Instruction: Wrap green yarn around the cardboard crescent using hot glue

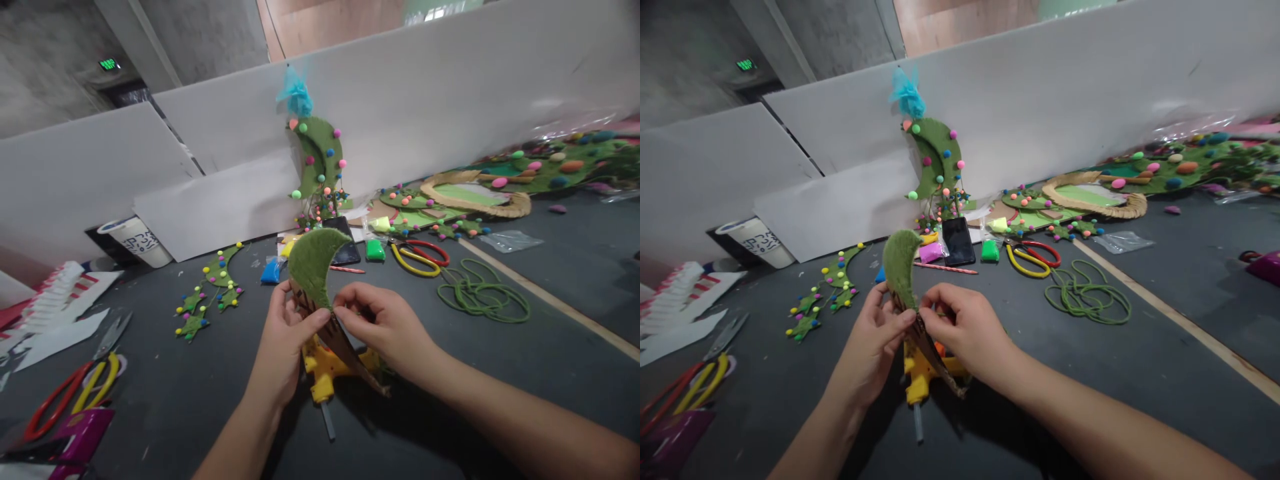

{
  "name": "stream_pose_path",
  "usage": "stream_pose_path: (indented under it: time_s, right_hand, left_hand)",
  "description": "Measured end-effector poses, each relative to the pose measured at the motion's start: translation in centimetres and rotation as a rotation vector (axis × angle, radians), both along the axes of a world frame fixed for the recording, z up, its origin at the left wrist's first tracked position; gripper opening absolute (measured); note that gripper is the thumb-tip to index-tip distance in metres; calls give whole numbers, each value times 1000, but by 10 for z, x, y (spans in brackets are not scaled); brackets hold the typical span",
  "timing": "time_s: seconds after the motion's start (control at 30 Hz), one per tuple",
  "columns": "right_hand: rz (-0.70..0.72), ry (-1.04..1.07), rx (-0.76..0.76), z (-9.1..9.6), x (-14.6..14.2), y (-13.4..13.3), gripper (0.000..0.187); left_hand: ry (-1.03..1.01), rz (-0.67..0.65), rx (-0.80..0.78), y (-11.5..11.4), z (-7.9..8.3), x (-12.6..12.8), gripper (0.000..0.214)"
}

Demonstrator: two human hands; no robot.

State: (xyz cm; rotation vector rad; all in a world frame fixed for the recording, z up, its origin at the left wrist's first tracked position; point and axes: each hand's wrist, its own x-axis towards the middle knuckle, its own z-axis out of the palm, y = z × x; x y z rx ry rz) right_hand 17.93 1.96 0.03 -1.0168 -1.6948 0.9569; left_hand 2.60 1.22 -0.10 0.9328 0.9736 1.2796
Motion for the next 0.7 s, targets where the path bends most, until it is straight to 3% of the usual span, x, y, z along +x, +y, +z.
stream_pose_path:
  time_s: [0.17,0.33,0.57,0.7]
  right_hand:
    - [53,28,-43,3,4,1,9]
    - [131,48,-79,6,4,3,11]
    - [88,41,-31,3,3,2,8]
    - [86,56,-23,2,2,2,9]
  left_hand:
    - [67,-93,-40,0,2,-3,49]
    - [-16,-123,-95,-5,10,-1,52]
    - [-90,-193,-85,-9,6,4,44]
    - [-23,-187,-66,-8,4,6,45]
